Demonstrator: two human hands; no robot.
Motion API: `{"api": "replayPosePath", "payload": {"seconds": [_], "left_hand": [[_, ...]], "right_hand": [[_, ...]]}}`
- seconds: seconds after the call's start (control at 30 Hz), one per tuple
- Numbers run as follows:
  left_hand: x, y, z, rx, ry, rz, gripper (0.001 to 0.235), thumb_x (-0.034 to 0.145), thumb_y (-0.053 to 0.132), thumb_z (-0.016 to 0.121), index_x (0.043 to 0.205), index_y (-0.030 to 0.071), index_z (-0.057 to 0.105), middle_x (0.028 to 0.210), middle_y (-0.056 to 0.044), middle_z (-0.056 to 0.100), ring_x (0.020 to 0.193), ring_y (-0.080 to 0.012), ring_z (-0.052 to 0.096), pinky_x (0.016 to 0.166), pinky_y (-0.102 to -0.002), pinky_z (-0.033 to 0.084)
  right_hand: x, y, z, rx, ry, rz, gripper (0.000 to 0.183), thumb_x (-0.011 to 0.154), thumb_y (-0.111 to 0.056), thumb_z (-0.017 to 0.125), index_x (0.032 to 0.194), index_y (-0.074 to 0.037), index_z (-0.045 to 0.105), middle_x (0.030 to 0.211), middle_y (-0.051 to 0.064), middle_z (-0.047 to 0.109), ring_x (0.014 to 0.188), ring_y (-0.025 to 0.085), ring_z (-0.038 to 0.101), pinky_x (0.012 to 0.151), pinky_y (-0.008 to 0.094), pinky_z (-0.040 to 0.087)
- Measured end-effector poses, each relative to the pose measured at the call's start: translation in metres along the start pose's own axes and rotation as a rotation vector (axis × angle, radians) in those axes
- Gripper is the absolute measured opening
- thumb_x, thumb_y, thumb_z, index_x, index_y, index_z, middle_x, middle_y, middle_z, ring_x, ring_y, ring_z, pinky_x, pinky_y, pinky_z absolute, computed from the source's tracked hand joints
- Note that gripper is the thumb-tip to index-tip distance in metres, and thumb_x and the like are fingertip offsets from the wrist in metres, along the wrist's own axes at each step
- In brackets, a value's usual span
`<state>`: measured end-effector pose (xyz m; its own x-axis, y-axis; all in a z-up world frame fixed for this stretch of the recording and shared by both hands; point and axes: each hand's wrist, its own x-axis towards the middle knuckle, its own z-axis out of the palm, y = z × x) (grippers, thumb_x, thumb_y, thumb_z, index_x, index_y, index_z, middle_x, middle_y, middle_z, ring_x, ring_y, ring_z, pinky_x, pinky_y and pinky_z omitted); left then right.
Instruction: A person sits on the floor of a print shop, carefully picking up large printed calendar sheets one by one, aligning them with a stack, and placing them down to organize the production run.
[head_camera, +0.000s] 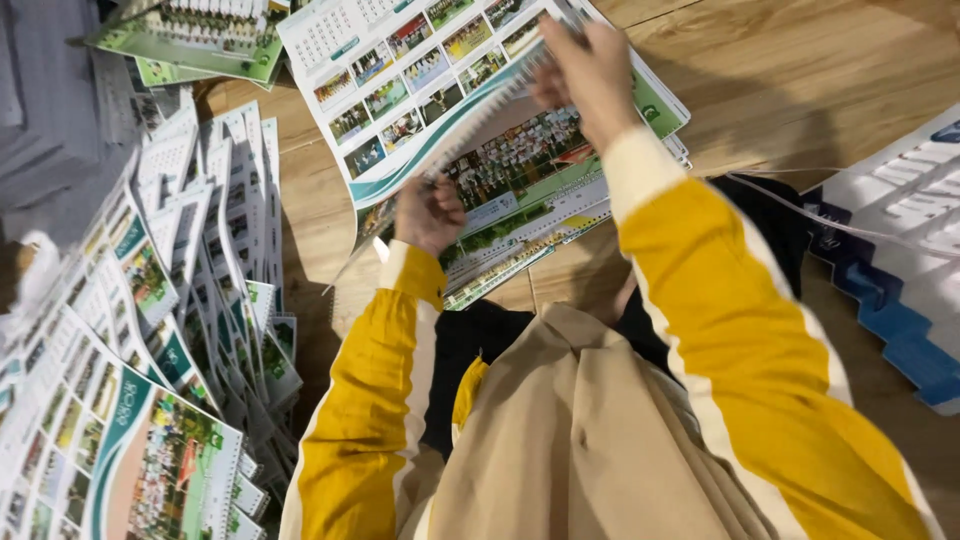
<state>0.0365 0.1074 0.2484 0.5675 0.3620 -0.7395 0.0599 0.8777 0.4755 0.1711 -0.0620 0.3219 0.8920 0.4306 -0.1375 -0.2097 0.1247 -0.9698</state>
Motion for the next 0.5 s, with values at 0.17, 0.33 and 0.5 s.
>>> {"api": "replayPosePath", "payload": {"seconds": [0.17,0.33,0.5], "left_hand": [[0.116,-0.092,-0.094,0.212,0.033,-0.161,0.019,0.087,0.027,0.045,0.083,0.009,0.050,0.069,-0.002,0.055,0.060,-0.0148,0.054,0.056,-0.030,0.046],[0.101,-0.148,-0.119,0.158,0.087,-0.176,0.027,0.089,0.024,0.050,0.091,-0.002,0.048,0.073,-0.006,0.050,0.073,-0.0188,0.060,0.069,-0.029,0.055],[0.096,-0.160,-0.123,0.064,0.170,-0.098,0.037,0.089,0.015,0.054,0.114,-0.010,0.042,0.087,-0.012,0.045,0.092,-0.0287,0.061,0.086,-0.037,0.056]], "right_hand": [[-0.020,0.128,-0.053,-0.097,0.397,0.291,0.020,0.083,-0.026,0.055,0.085,-0.007,0.055,0.056,0.009,0.059,0.044,0.016,0.062,0.040,0.025,0.052],[-0.015,0.299,-0.096,0.139,0.508,0.582,0.021,0.090,-0.022,0.046,0.099,-0.003,0.045,0.068,0.008,0.055,0.053,0.019,0.063,0.047,0.028,0.055],[-0.035,0.280,-0.072,0.205,0.525,0.629,0.031,0.087,-0.026,0.057,0.096,-0.002,0.042,0.069,0.007,0.047,0.053,0.024,0.063,0.049,0.038,0.060]]}}
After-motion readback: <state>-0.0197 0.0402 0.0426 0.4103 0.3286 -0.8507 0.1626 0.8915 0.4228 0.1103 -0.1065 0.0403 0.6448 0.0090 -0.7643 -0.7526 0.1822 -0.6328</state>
